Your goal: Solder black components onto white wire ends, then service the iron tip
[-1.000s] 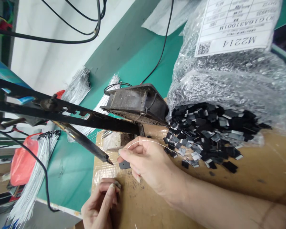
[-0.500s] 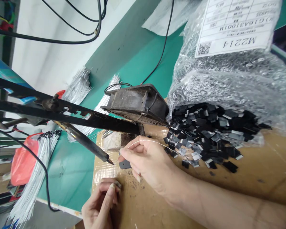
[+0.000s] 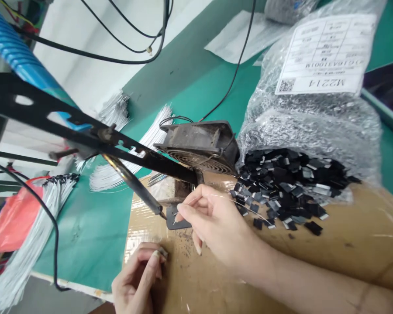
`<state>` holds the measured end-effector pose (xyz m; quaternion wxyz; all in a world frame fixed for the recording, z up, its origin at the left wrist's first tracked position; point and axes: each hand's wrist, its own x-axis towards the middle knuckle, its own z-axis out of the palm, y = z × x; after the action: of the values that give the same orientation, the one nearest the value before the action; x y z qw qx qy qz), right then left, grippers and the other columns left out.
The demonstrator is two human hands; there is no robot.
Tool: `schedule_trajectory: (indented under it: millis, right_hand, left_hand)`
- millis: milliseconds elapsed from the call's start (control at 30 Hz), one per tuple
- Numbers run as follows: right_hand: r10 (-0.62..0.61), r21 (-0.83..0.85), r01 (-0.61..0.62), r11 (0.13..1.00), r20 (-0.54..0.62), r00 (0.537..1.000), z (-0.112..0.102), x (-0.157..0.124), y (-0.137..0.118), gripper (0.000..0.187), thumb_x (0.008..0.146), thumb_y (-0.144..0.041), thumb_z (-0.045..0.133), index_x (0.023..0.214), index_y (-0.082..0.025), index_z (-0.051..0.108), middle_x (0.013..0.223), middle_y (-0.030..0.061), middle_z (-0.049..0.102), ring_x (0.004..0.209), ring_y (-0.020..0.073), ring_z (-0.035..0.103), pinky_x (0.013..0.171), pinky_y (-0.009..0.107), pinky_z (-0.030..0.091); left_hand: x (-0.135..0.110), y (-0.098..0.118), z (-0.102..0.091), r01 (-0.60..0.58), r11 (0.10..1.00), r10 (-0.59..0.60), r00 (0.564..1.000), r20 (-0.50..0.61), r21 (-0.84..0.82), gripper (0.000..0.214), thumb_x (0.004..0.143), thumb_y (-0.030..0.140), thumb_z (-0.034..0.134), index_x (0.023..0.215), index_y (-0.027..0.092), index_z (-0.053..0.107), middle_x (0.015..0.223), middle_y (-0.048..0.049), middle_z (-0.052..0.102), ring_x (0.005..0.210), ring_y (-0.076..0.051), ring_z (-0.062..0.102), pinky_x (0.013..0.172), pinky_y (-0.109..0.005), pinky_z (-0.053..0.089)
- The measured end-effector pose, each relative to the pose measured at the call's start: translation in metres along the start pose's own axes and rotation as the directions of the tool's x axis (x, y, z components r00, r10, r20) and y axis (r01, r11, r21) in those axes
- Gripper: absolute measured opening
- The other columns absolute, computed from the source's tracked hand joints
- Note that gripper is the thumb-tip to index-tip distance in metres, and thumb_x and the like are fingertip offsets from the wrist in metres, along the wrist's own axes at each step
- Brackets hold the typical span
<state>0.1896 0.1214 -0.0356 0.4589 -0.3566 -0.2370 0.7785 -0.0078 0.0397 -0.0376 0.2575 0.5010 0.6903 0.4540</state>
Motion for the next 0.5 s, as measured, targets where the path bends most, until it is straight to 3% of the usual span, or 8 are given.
schedule_trajectory:
  millis: [67, 133, 267, 400, 467, 500]
  right_hand:
    - [-0.105, -0.137, 0.104, 0.985, 0.0, 0.995, -0.005, -0.005, 0.004, 0.022, 0.099, -0.013, 0.065, 0.081, -0.021, 0.057, 0.072, -0.006, 0.066, 0.039, 0.0062, 0.049, 0.038, 0.02, 0.038]
    - [-0.24, -0.341, 0.229, 0.912, 0.01, 0.971, -0.012, -0.015, 0.006, 0.019, 0.099, -0.018, 0.064, 0.081, -0.023, 0.059, 0.066, -0.0064, 0.061, 0.046, 0.0091, 0.051, 0.044, 0.021, 0.041]
    - [-0.467, -0.7, 0.403, 0.59, 0.112, 0.877, -0.032, -0.047, 0.003, 0.02, 0.103, -0.023, 0.061, 0.083, -0.025, 0.061, 0.069, -0.0034, 0.061, 0.059, 0.0136, 0.057, 0.052, 0.025, 0.042]
    - [-0.596, -0.794, 0.532, 0.293, 0.284, 0.751, -0.037, -0.083, 0.012, 0.015, 0.102, -0.016, 0.065, 0.092, -0.027, 0.065, 0.084, 0.0009, 0.071, 0.065, 0.0155, 0.067, 0.054, 0.025, 0.049]
    - [-0.64, -0.799, 0.551, 0.241, 0.296, 0.709, -0.025, -0.094, 0.028, 0.015, 0.098, -0.012, 0.07, 0.094, -0.027, 0.068, 0.085, 0.0012, 0.072, 0.058, 0.0145, 0.066, 0.049, 0.026, 0.046]
    - [-0.686, -0.806, 0.53, 0.265, 0.228, 0.691, -0.016, -0.097, 0.039, 0.017, 0.097, -0.012, 0.071, 0.093, -0.028, 0.07, 0.083, 0.0007, 0.071, 0.055, 0.0137, 0.063, 0.046, 0.027, 0.042]
  left_hand:
    - [0.0, -0.003, -0.003, -0.025, 1.0, 0.025, 1.0, 0.004, -0.008, 0.039, 0.082, 0.047, 0.09, 0.064, 0.018, 0.073, 0.076, -0.0042, 0.065, 0.073, -0.017, 0.055, 0.062, -0.022, 0.045]
    - [0.002, -0.009, -0.008, -0.049, 0.999, 0.05, 0.998, 0.029, -0.011, 0.037, 0.085, 0.046, 0.088, 0.065, 0.018, 0.074, 0.076, -0.0052, 0.067, 0.07, -0.017, 0.057, 0.058, -0.022, 0.046]
    - [0.006, -0.02, -0.018, -0.142, 0.989, 0.145, 0.982, 0.118, -0.035, 0.033, 0.09, 0.037, 0.082, 0.064, 0.019, 0.073, 0.074, -0.0067, 0.068, 0.071, -0.019, 0.062, 0.058, -0.021, 0.05]
    - [0.001, -0.02, -0.02, -0.202, 0.976, 0.212, 0.967, 0.141, -0.08, 0.024, 0.091, 0.033, 0.079, 0.07, 0.022, 0.077, 0.075, -0.0077, 0.07, 0.074, -0.021, 0.066, 0.062, -0.023, 0.054]
    - [-0.008, -0.015, -0.015, -0.205, 0.971, 0.223, 0.963, 0.15, -0.122, 0.017, 0.087, 0.036, 0.083, 0.077, 0.023, 0.083, 0.079, -0.01, 0.072, 0.075, -0.024, 0.068, 0.063, -0.026, 0.055]
    - [-0.014, -0.011, -0.012, -0.194, 0.968, 0.219, 0.963, 0.155, -0.162, 0.016, 0.083, 0.04, 0.086, 0.08, 0.024, 0.086, 0.079, -0.0108, 0.072, 0.075, -0.025, 0.067, 0.064, -0.028, 0.056]
